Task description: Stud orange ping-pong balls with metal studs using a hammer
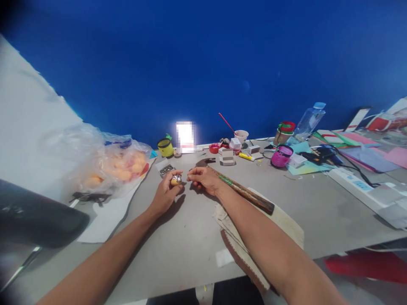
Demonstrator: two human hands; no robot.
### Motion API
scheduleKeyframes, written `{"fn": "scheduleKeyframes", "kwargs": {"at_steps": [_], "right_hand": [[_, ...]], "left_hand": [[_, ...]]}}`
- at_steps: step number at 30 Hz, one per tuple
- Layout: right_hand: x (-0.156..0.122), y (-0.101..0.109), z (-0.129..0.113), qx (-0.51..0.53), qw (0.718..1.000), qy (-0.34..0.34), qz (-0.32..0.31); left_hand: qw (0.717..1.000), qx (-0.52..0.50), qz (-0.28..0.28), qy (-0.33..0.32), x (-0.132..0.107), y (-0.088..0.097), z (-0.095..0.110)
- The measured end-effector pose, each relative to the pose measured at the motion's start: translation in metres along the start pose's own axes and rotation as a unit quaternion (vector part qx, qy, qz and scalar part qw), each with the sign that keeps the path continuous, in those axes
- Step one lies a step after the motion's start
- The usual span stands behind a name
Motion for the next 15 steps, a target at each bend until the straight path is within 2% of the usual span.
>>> {"fn": "scheduleKeyframes", "kwargs": {"at_steps": [3, 8, 15], "right_hand": [[-0.0003, -0.0004, 0.0002, -0.002, 1.0, -0.002, 0.003], [-0.0015, -0.0016, -0.0008, -0.006, 1.0, 0.002, -0.001], [-0.0035, -0.0053, -0.0016, -0.016, 1.0, -0.003, -0.004]], "left_hand": [[0.999, -0.02, -0.023, 0.019, 0.0003, -0.0017, -0.0024], [1.0, 0.016, -0.017, -0.003, 0.0018, -0.0012, -0.0051], [0.999, 0.052, -0.008, 0.011, 0.0026, -0.0002, -0.0062]]}}
Point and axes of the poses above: each hand's wrist, its own x-axis towards the middle knuckle, its own y-axis out of the back of the hand, z = x × y, the point moved 2 cm from there along x, towards the middle knuckle, and after that the axes turned 10 degrees about -z, right-handed, at the moved point
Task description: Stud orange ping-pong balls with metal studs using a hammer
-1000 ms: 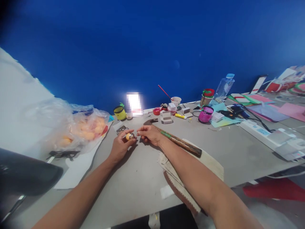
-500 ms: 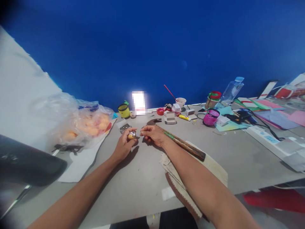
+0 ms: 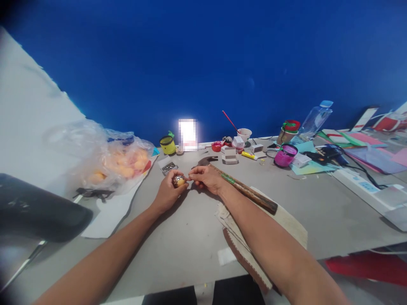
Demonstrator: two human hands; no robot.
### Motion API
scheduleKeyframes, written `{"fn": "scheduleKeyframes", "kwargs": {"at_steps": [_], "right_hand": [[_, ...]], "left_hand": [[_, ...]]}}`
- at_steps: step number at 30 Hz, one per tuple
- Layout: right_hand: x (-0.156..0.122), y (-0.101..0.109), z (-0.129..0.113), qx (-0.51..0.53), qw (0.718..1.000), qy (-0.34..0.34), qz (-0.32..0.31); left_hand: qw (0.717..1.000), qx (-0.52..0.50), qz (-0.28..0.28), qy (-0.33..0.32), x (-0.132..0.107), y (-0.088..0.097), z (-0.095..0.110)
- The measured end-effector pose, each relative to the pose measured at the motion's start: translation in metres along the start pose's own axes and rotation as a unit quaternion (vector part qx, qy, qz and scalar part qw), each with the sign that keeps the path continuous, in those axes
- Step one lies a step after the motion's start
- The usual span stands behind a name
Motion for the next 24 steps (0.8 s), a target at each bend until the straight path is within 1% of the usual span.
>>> {"fn": "scheduleKeyframes", "kwargs": {"at_steps": [4, 6, 9, 16, 21, 24], "right_hand": [[-0.004, -0.011, 0.001, -0.012, 1.0, 0.002, -0.023], [-0.006, -0.017, 0.002, -0.016, 0.999, 0.004, -0.038], [-0.008, -0.021, 0.003, -0.023, 0.999, 0.009, -0.041], [-0.007, -0.018, 0.004, -0.034, 0.999, -0.016, -0.032], [-0.007, -0.018, 0.004, -0.021, 0.999, -0.022, -0.027], [-0.007, -0.018, 0.004, -0.02, 0.999, -0.023, -0.024]], "left_hand": [[1.0, 0.01, 0.0, -0.012, 0.001, 0.0, 0.004], [1.0, 0.016, -0.013, -0.02, 0.001, 0.0, 0.006], [0.999, 0.028, -0.033, -0.024, 0.0, 0.0, 0.008], [0.999, 0.03, -0.009, -0.021, -0.002, -0.002, 0.009], [1.0, 0.015, -0.016, -0.008, -0.003, -0.003, 0.007], [1.0, 0.016, -0.008, -0.022, -0.002, -0.002, 0.006]]}}
Point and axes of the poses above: each hand's wrist, its own x-axis towards the middle knuckle, its own y-axis out of the back of the hand, z = x × y, the point moved 2 cm from there along x, towards the middle knuckle, and after that the axes turned 10 degrees about -z, right-handed, at the moved point
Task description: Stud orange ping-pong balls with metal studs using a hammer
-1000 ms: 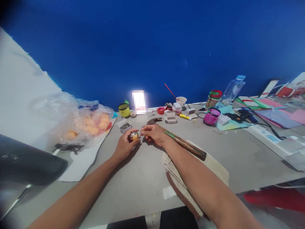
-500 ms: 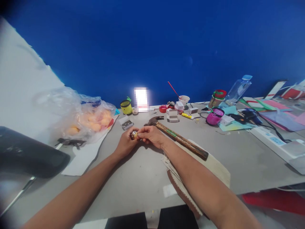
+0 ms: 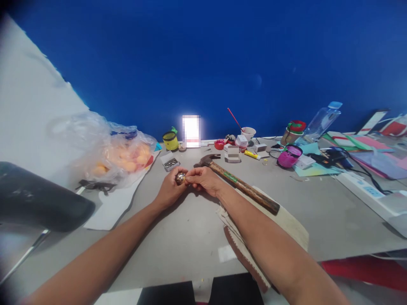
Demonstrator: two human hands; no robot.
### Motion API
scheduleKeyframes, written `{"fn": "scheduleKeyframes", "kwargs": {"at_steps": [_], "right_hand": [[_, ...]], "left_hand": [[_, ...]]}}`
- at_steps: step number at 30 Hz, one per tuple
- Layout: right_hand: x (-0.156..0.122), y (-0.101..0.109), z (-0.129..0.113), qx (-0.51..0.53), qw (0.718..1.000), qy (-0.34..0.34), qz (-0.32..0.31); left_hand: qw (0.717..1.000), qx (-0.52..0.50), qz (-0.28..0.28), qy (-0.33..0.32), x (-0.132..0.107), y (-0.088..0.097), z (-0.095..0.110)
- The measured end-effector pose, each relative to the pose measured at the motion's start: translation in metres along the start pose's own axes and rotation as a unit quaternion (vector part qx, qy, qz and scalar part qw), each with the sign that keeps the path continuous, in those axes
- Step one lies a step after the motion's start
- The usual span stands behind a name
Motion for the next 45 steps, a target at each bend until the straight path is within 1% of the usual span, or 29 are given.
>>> {"fn": "scheduleKeyframes", "kwargs": {"at_steps": [2, 5, 10, 17, 22, 34, 39, 45], "right_hand": [[0.0001, 0.0004, 0.0002, -0.001, 1.0, -0.002, 0.002], [0.0002, 0.0009, 0.0003, -0.008, 1.0, -0.005, 0.005], [0.0005, 0.0005, 0.0001, -0.014, 1.0, -0.005, 0.004], [0.0012, 0.0011, 0.0026, -0.015, 1.0, -0.003, 0.007], [0.0019, 0.0016, 0.0045, -0.018, 1.0, 0.0, 0.011], [0.0026, 0.0018, 0.0048, -0.005, 1.0, -0.002, -0.001], [0.0017, 0.0004, 0.0031, -0.013, 1.0, -0.007, 0.011], [0.0016, -0.0008, 0.0021, -0.026, 0.999, -0.013, 0.02]], "left_hand": [[1.0, -0.002, -0.004, -0.003, 0.0004, 0.0001, 0.0001], [1.0, 0.001, -0.019, 0.01, 0.0003, -0.0004, 0.0008], [0.999, 0.002, -0.023, 0.025, -0.0009, -0.0017, 0.0011], [0.999, 0.002, -0.039, 0.008, -0.0022, -0.0042, -0.0004], [0.999, 0.017, -0.035, 0.002, -0.0026, -0.0051, 0.0007], [0.999, 0.026, -0.024, 0.0, -0.0024, -0.0064, 0.0007], [0.999, 0.023, -0.032, 0.013, -0.003, -0.0064, 0.0016], [0.999, 0.045, -0.027, 0.002, -0.0028, -0.0075, 0.0026]]}}
Point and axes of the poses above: each hand's wrist, its own x-axis towards the middle knuckle, its own y-axis out of the back of the hand, z = x × y, the point moved 2 cm from there along x, towards the middle knuckle, and after that the axes turned 10 degrees about -z, right-handed, at the moved point
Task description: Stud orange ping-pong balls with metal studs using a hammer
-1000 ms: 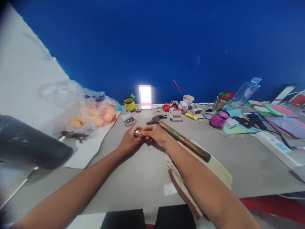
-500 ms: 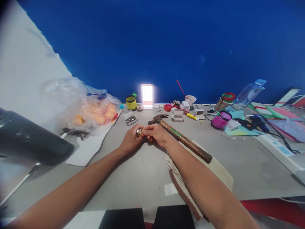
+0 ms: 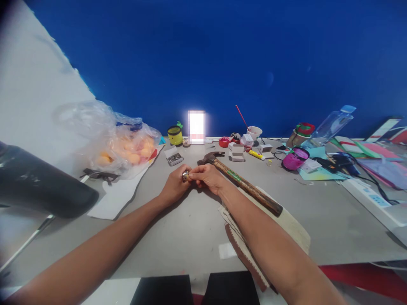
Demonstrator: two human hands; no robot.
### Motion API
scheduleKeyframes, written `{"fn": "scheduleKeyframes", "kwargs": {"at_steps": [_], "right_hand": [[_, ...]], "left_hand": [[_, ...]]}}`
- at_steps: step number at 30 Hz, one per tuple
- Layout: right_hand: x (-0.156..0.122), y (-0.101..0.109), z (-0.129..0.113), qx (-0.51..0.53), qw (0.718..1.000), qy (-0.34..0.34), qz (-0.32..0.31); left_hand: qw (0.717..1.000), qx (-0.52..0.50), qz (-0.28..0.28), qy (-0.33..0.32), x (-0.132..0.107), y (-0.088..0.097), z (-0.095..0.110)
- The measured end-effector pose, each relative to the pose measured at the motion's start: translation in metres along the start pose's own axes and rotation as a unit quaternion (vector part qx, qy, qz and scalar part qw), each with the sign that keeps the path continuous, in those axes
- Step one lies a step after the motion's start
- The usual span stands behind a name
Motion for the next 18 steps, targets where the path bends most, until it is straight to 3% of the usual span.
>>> {"fn": "scheduleKeyframes", "kwargs": {"at_steps": [18], "right_hand": [[-0.0013, -0.0068, -0.0038, -0.007, 0.999, -0.019, 0.028]], "left_hand": [[1.0, 0.013, 0.011, 0.019, 0.0014, -0.0015, 0.0001]]}}
Point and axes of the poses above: each hand's wrist, its own x-axis towards the middle knuckle, its own y-axis out of the back of the hand, z = x × y, the point moved 2 cm from there along x, towards the middle knuckle, and after that the axes turned 10 degrees about -z, right-handed, at the moved point
